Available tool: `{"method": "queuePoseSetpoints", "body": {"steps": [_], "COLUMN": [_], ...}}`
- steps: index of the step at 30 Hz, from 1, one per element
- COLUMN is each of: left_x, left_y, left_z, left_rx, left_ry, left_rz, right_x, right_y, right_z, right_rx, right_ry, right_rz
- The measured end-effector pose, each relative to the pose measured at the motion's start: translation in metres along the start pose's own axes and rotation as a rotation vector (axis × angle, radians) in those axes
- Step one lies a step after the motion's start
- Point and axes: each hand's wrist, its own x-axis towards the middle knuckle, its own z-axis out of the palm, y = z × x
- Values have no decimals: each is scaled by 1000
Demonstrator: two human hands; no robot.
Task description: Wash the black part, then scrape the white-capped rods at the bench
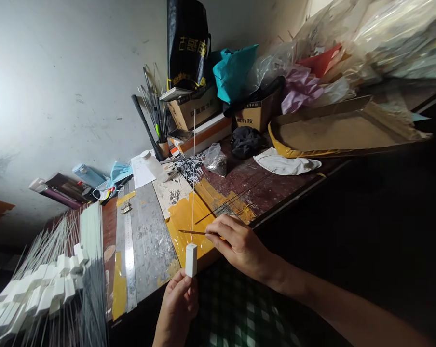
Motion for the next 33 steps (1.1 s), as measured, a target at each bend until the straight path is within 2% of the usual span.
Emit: {"method": "queuePoseSetpoints", "body": {"steps": [12, 17, 22, 33], "left_x": [-7, -14, -15, -13], "left_y": [3, 5, 6, 3], "left_z": [5, 10, 12, 9], "left_rx": [234, 333, 417, 406], "left_ry": [135, 222, 203, 227], "left_rz": [124, 207, 331, 366], "right_x": [-5, -8, -11, -17], "right_y": [3, 6, 7, 3], "right_z": [1, 2, 2, 0], "right_rx": [-44, 22, 69, 36], "right_ry": [-32, -31, -55, -6], "right_rz": [-32, 40, 55, 22]}}
